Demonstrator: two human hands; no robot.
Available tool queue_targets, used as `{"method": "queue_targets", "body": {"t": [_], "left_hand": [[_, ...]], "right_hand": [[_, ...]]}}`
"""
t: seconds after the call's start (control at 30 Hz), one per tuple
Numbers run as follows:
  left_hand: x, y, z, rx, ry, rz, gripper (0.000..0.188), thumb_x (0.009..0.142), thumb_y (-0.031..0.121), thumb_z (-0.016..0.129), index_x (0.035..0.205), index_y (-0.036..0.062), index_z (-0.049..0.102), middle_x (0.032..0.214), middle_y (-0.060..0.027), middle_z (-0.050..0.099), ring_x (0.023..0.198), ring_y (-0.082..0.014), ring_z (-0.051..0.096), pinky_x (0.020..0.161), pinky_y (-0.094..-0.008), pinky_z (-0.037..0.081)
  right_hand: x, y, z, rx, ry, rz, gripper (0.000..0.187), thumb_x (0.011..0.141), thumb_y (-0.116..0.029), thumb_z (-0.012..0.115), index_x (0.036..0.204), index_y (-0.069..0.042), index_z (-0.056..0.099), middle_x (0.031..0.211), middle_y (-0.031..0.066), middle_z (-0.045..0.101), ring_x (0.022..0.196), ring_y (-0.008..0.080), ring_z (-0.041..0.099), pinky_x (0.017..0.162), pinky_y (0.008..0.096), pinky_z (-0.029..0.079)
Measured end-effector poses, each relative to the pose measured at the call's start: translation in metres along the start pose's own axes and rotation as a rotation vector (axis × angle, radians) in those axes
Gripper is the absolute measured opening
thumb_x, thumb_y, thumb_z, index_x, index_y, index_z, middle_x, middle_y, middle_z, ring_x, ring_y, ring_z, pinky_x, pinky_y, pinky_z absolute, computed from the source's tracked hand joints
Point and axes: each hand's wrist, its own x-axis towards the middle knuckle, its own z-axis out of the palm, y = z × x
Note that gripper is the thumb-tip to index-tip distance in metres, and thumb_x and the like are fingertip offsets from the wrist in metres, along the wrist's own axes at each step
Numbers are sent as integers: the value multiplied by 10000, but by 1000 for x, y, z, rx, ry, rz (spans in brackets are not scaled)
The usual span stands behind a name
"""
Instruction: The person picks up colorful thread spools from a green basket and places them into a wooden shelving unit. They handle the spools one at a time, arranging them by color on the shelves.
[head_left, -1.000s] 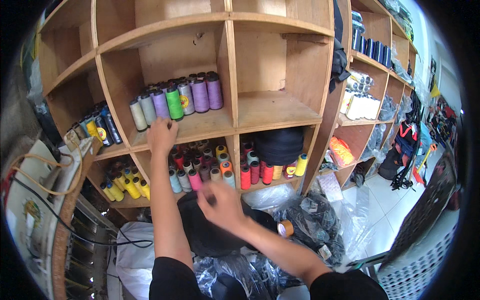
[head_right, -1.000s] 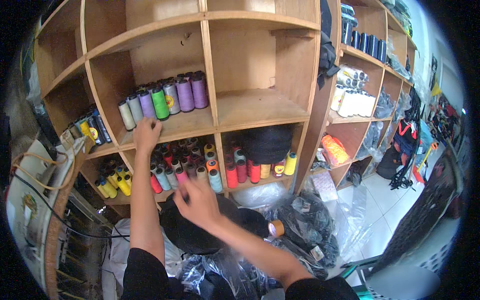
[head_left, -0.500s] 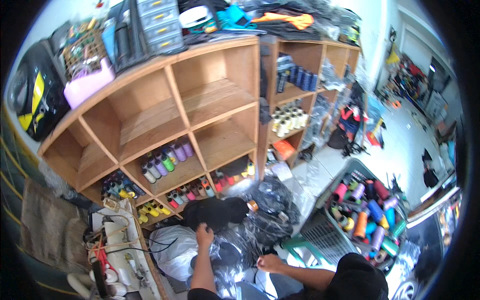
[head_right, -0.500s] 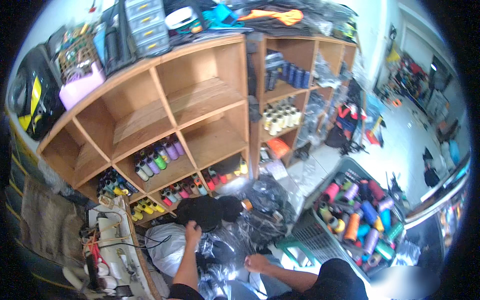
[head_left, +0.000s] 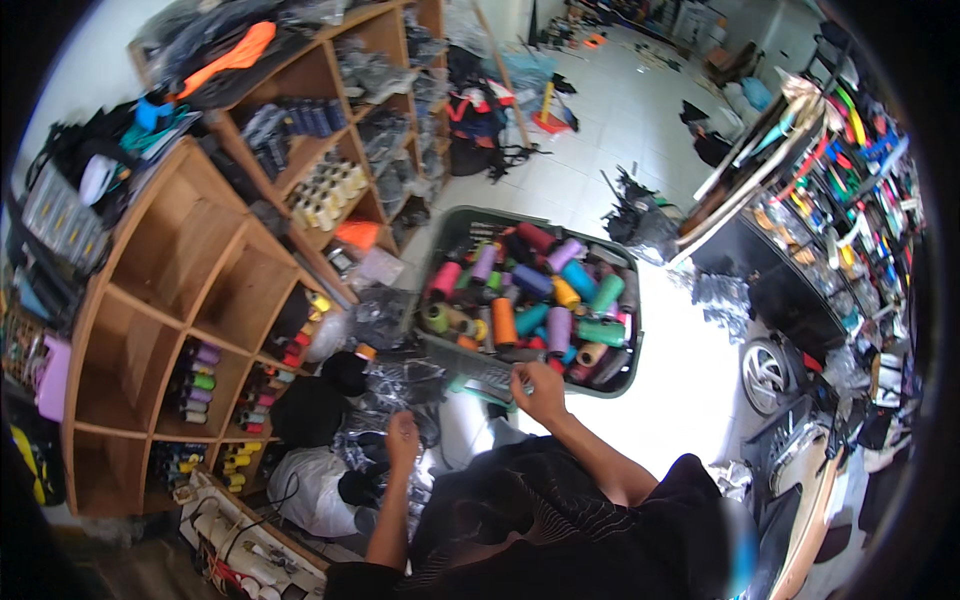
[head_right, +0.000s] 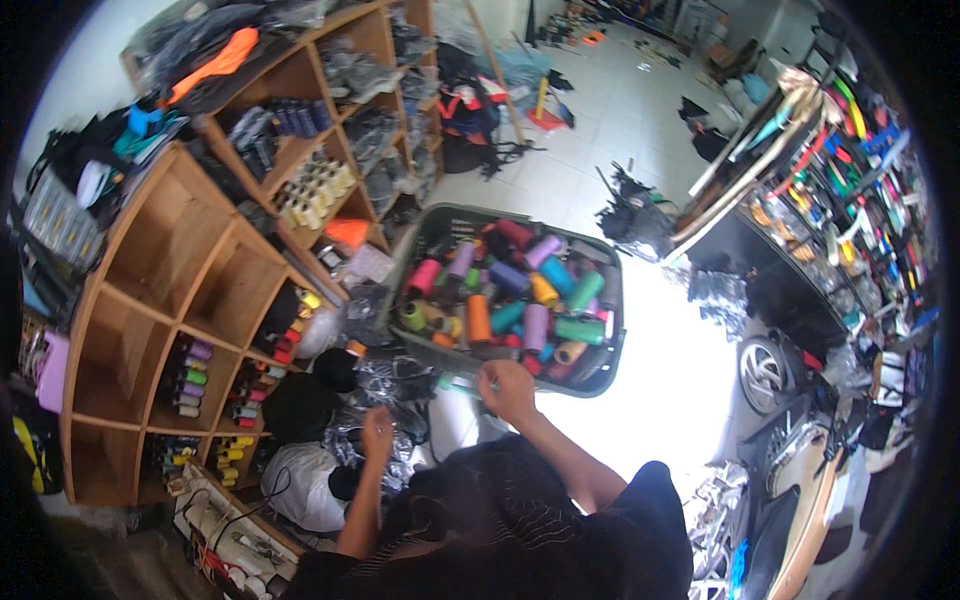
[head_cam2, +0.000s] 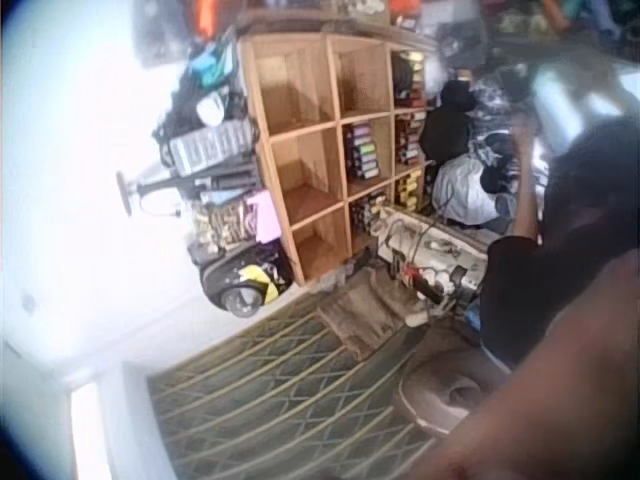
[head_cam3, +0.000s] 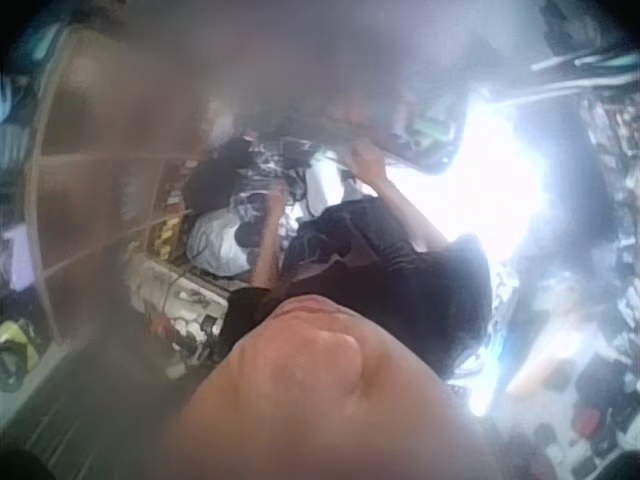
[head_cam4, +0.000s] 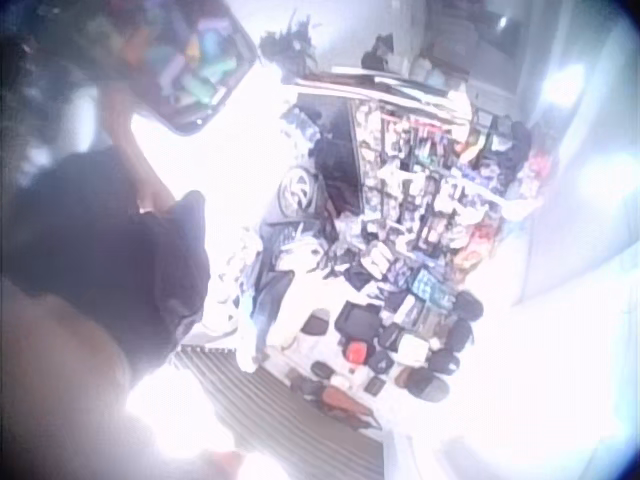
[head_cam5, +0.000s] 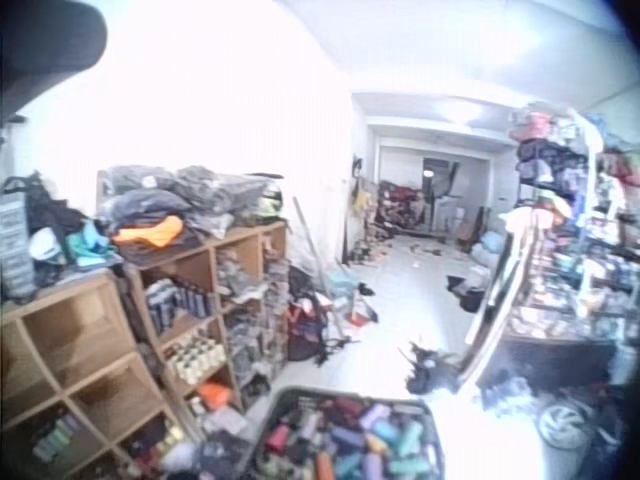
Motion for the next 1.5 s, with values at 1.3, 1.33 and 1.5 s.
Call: {"method": "queue_targets", "body": {"t": [1.3,1.33,1.5], "left_hand": [[170,159,165,20,-380,292,724,788,94,720,1424,39,377,1327,-240,523,1199,-390,554,1008,-443,443],[168,159,161,14,-404,256,698,790,100,724,1406,35,402,1335,-236,520,1204,-388,552,1003,-443,447],[170,159,156,168,-406,443,571,808,145,741,1303,10,491,1261,-219,512,1148,-401,553,943,-461,470]], "right_hand": [[32,82,-49,-536,-312,687,651,663,-308,835,1196,-60,553,1262,206,514,1244,408,434,892,579,459],[35,77,-54,-505,-291,692,650,658,-301,838,1192,-70,549,1245,207,522,1222,395,453,898,563,461],[43,75,-71,-218,-84,622,603,644,-261,842,1140,-78,553,1009,146,615,962,316,596,817,420,502]]}}
